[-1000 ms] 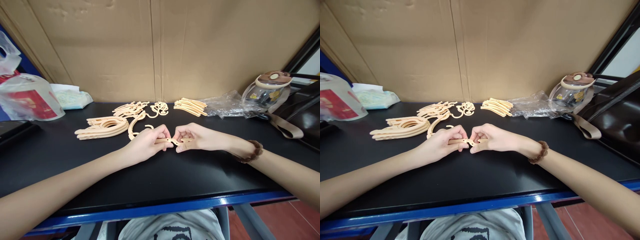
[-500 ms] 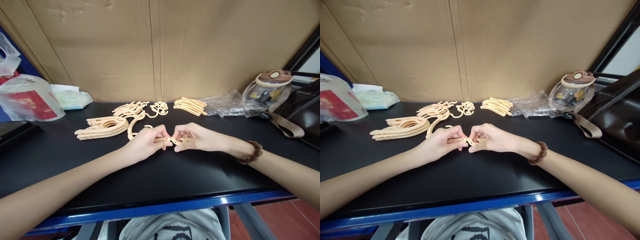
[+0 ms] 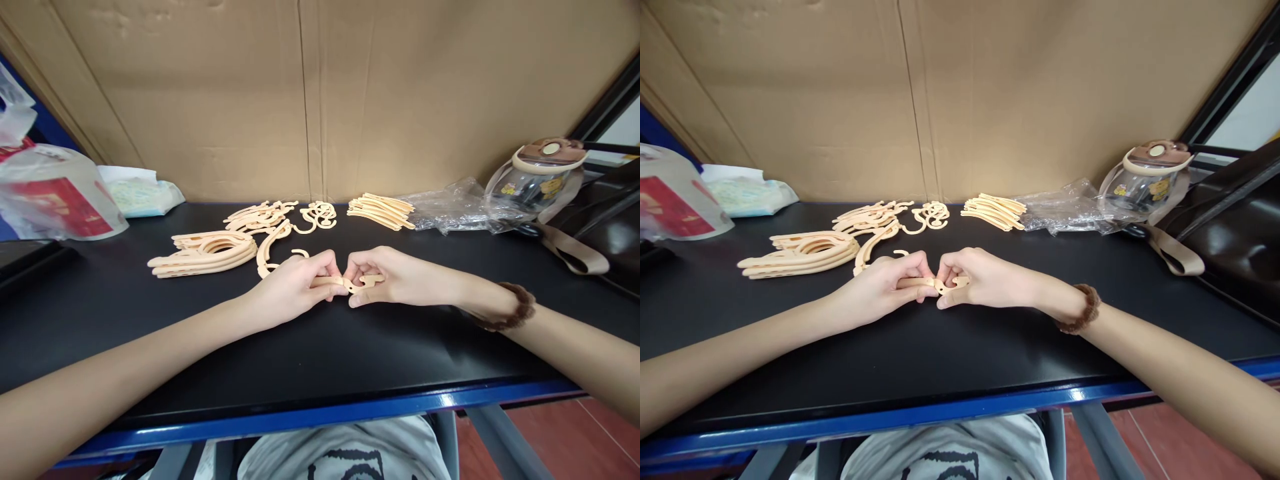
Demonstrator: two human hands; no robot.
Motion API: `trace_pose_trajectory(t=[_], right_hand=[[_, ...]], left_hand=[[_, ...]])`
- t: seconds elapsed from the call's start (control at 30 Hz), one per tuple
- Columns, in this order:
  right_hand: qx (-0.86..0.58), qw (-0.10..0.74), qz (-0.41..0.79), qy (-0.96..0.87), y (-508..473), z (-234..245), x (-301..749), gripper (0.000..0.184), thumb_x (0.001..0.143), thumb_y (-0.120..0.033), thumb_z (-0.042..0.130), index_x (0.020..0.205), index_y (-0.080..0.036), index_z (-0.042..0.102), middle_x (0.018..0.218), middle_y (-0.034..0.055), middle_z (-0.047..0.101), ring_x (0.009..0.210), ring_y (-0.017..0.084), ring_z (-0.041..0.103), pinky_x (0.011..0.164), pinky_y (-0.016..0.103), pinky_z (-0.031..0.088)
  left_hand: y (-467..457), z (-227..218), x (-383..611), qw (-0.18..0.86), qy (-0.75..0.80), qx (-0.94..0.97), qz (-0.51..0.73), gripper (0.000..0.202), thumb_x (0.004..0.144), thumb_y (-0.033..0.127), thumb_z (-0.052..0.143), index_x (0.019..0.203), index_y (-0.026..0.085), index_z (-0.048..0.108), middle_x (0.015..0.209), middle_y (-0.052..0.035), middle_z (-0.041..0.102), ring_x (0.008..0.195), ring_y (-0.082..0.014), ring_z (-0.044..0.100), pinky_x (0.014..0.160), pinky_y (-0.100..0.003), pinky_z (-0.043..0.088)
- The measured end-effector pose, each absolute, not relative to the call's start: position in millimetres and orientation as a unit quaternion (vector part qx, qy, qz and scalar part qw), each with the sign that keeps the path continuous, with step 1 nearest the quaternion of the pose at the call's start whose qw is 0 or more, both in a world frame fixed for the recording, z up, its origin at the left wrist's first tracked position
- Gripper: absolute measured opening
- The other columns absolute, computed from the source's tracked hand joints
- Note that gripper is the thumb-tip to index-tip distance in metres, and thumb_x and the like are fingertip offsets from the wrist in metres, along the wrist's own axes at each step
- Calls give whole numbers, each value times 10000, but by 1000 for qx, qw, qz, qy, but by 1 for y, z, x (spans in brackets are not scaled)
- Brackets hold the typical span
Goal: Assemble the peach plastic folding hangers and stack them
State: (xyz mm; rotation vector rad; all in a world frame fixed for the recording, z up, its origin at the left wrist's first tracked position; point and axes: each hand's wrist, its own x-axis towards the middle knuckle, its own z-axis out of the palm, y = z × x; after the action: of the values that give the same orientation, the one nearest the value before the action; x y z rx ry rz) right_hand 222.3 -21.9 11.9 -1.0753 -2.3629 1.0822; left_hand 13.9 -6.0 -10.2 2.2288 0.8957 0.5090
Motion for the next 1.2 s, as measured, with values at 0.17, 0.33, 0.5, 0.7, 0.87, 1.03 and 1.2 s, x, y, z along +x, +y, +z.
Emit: trace_pose_trajectory(t=[0.17, 0.33, 0.5, 0.7, 0.87, 1.03, 1.2], right_hand=[[-373, 150, 317, -859, -22, 14, 224, 171, 785, -289, 681, 857, -161, 593, 770, -15, 590, 695, 117, 518, 604, 225, 361], [-353, 133, 301, -876, -17, 14, 229, 198, 801, -317, 675, 899, -168, 589, 758, -34, 586, 653, 101, 496, 564, 210, 344], [-350, 115, 275, -888, -16, 16, 232, 190, 829, -352, 647, 866, -178, 580, 740, -40, 589, 628, 97, 491, 548, 207, 339], [-321, 109, 220, -915, -14, 22, 238, 103, 862, -278, 600, 842, -177, 601, 857, 7, 607, 803, 145, 550, 708, 255, 397], [-321, 97, 106, -936, -2, 24, 257, 153, 820, -110, 546, 753, -191, 657, 1028, 52, 588, 941, 177, 539, 816, 298, 397], [-416, 76, 39, -905, 11, 22, 276, 247, 726, -49, 489, 626, -191, 664, 931, 36, 636, 792, 159, 572, 712, 277, 403], [-517, 70, -34, -852, 19, 17, 286, 242, 678, -60, 483, 625, -196, 677, 934, 44, 670, 773, 182, 580, 658, 283, 383]], left_hand=[[-4, -9, 15, 348, 348, 850, 189, 196, 857, 361, 574, 794, 205, 473, 662, 40, 629, 630, -125, 599, 585, -216, 442], [-3, -7, 16, 359, 342, 847, 192, 198, 843, 347, 596, 784, 196, 482, 671, 26, 635, 652, -134, 612, 602, -223, 452], [-3, -5, 14, 336, 336, 862, 175, 181, 857, 346, 584, 811, 204, 483, 697, 36, 654, 674, -128, 623, 639, -224, 448], [-8, 0, 13, 175, 335, 916, 135, 146, 895, 370, 534, 923, 227, 525, 745, 36, 629, 693, -142, 583, 601, -224, 388], [-11, 4, 11, 122, 297, 938, 133, 133, 912, 295, 505, 1008, 239, 579, 854, 14, 626, 784, -146, 587, 666, -235, 413], [-9, 2, 9, 101, 267, 946, 151, 226, 895, 282, 531, 1110, 233, 583, 1065, -27, 622, 1005, -183, 567, 854, -294, 441], [-3, 1, 8, 74, 222, 960, 156, 379, 881, 115, 440, 1234, 220, 532, 1198, -47, 594, 1141, -183, 523, 993, -337, 411]])
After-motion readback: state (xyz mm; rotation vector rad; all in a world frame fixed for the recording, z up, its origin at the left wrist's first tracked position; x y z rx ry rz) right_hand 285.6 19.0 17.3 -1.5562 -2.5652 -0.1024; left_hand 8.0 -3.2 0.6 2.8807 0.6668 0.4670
